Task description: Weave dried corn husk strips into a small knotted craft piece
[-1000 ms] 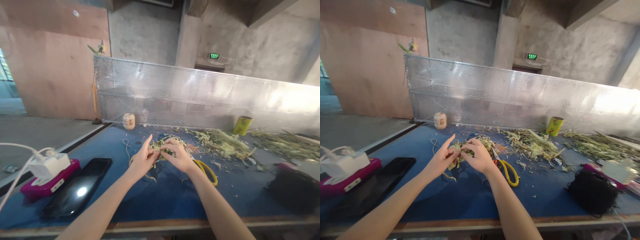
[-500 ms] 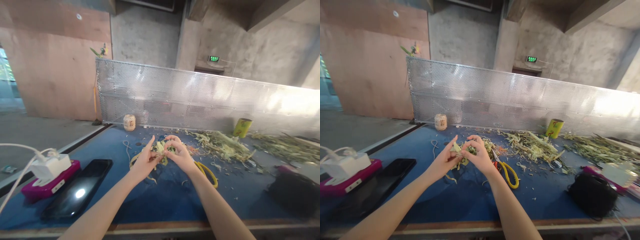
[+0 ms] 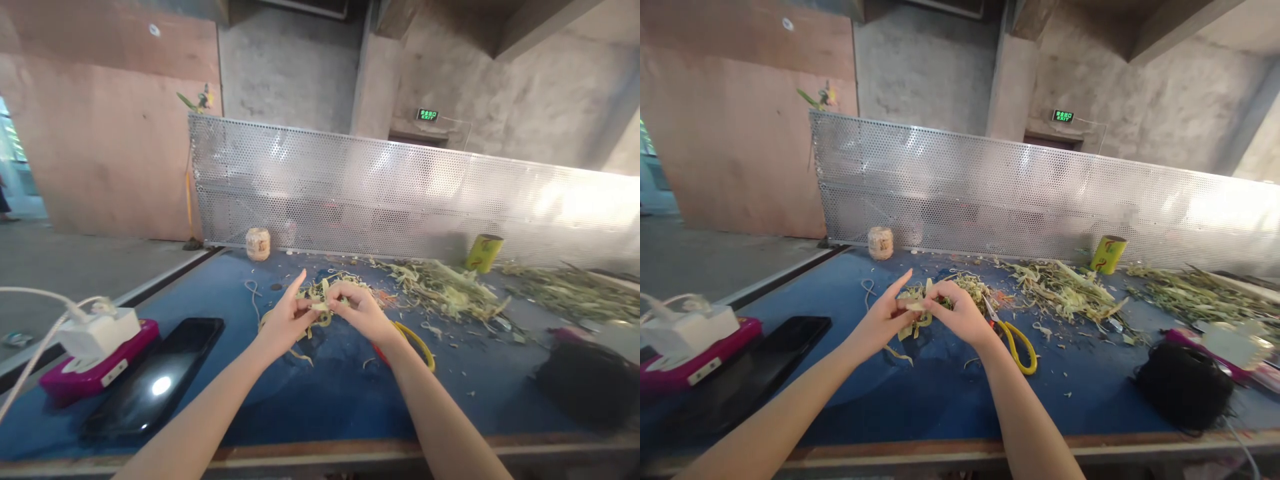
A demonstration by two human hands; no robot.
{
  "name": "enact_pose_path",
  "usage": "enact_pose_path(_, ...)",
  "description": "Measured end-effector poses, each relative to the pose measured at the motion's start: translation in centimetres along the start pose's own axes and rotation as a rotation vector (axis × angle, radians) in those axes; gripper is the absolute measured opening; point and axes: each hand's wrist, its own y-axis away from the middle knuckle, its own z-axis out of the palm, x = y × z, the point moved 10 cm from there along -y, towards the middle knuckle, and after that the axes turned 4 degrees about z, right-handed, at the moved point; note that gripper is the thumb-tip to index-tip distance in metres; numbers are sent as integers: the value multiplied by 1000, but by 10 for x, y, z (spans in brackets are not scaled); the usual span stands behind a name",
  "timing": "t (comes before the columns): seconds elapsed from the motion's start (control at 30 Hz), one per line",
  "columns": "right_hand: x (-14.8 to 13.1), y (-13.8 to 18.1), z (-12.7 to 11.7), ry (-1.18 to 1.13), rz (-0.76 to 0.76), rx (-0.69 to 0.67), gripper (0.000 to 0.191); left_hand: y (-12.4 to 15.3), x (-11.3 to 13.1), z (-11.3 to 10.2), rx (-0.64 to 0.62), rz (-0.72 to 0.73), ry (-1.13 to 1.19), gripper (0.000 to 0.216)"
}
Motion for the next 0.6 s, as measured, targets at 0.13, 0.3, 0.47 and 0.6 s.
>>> enact_pose_path(0.13,-10,2,-1,137,-50,7,11,-1,-1,1,0,-12,56,86)
enact_pose_path(0.3,-4,3,2,287,-27,16,10,0,0,-2,30,-27,5,81)
enact_pose_path(0.47,-3,3,3,299,-18,2,11,1,0,-3,32,-15,-9,79)
enact_pose_path(0.6,-5,4,3,374,-22,15,13,0,0,-5,33,1,-35,78)
